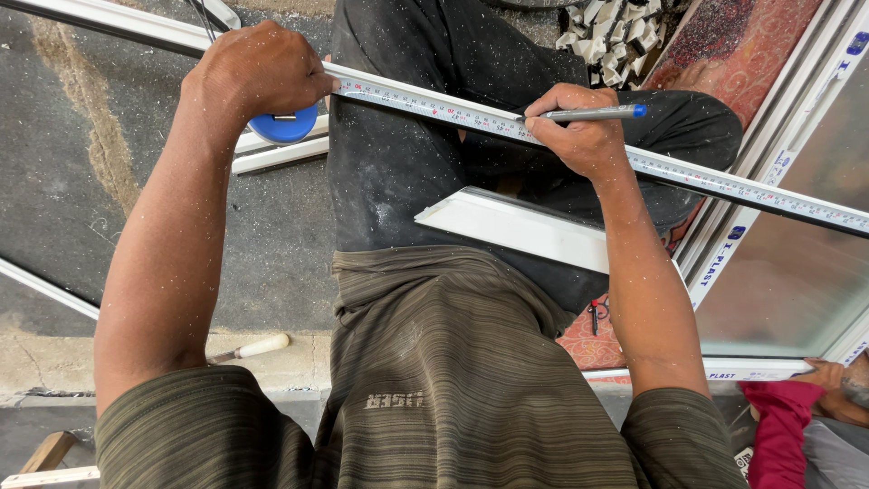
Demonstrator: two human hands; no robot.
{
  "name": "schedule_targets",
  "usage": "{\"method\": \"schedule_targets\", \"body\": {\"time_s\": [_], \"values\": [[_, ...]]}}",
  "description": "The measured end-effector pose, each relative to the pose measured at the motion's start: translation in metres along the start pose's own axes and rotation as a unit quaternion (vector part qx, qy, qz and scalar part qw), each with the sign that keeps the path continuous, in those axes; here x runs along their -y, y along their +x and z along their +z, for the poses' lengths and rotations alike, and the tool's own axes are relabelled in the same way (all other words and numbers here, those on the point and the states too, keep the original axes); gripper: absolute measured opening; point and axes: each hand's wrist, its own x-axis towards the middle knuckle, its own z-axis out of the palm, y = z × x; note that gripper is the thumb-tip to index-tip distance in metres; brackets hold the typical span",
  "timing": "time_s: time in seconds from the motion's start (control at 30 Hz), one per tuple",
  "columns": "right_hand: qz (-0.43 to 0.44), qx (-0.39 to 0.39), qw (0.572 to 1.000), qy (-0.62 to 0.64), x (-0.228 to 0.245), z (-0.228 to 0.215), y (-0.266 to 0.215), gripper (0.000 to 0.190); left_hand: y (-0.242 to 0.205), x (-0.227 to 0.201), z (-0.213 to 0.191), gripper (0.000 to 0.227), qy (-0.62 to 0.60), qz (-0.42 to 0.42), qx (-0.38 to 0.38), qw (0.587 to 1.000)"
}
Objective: The person measures and marks white plastic profiles using a tape measure and marker, then cuts them to size using a miter saw. The person repeats this process for multiple pieces, handling the profiles and operating the saw.
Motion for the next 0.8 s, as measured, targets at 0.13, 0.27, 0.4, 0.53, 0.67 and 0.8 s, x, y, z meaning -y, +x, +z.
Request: {"method": "schedule_targets", "body": {"time_s": [0.13, 0.27, 0.4, 0.53, 0.67, 0.8], "values": [[0.003, -0.008, 1.000, 0.005, -0.001, 0.000, 0.000, 0.005, 0.000, 0.000, 0.000, 0.038, 0.001, 0.001, 0.005, 1.000], [0.008, -0.007, 1.000, 0.003, -0.003, 0.001, 0.000, 0.005, 0.001, 0.000, 0.001, 0.038, 0.002, 0.004, -0.002, 1.000], [0.012, -0.016, 1.000, 0.013, -0.005, 0.001, 0.000, 0.006, 0.000, 0.001, 0.000, 0.038, -0.001, 0.005, -0.002, 1.000], [0.038, -0.018, 0.997, 0.068, -0.011, 0.000, -0.004, 0.006, 0.001, 0.001, -0.002, 0.038, 0.003, 0.014, -0.002, 1.000], [0.086, -0.046, 0.986, 0.133, -0.016, 0.005, -0.003, 0.007, 0.000, 0.001, -0.001, 0.037, -0.002, 0.007, -0.004, 1.000], [0.098, -0.086, 0.951, 0.281, -0.007, 0.000, -0.003, 0.018, -0.001, 0.001, -0.005, 0.036, -0.009, 0.014, 0.006, 1.000]]}}
